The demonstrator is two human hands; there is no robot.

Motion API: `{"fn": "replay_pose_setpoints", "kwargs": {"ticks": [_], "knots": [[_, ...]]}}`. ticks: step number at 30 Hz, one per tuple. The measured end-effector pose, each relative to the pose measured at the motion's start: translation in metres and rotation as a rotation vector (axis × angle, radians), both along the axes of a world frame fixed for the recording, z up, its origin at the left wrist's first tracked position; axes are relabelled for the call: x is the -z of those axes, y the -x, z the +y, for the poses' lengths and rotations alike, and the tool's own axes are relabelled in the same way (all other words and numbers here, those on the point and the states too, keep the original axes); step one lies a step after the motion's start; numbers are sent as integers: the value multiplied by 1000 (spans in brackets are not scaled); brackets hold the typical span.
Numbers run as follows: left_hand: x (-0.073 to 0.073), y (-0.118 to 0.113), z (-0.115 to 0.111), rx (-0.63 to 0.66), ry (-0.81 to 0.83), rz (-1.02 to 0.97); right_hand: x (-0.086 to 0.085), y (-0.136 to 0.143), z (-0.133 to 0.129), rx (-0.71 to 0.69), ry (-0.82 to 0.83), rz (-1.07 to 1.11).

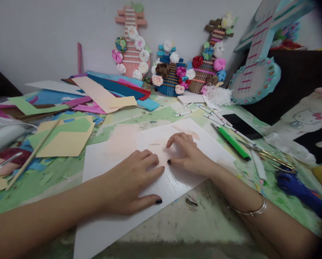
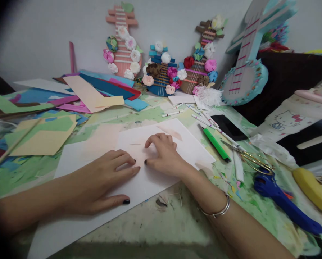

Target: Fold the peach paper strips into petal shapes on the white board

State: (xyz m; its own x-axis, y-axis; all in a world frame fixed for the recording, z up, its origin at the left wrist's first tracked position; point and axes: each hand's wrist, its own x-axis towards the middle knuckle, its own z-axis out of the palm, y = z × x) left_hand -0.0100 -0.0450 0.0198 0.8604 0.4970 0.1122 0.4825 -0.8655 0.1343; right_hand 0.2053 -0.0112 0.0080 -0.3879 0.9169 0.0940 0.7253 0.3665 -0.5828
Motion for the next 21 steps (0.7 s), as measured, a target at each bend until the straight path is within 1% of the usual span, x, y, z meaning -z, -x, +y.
{"fn": "replay_pose_setpoints", "kwargs": {"ticks": [4,9,14,17,21], "knots": [[0,0,0,5,-7,-37,3,-10,9,87,3,19],[1,0,0,7,-14,-45,2,-12,11,75,-19,49],[3,0,1,1,-28,-20,1,-4,6,100,23,-8],[4,0,3,-2,-9,-18,1,-3,6,118,31,5],[1,1,4,-9,37,-18,1,-4,8,124,39,17]]}}
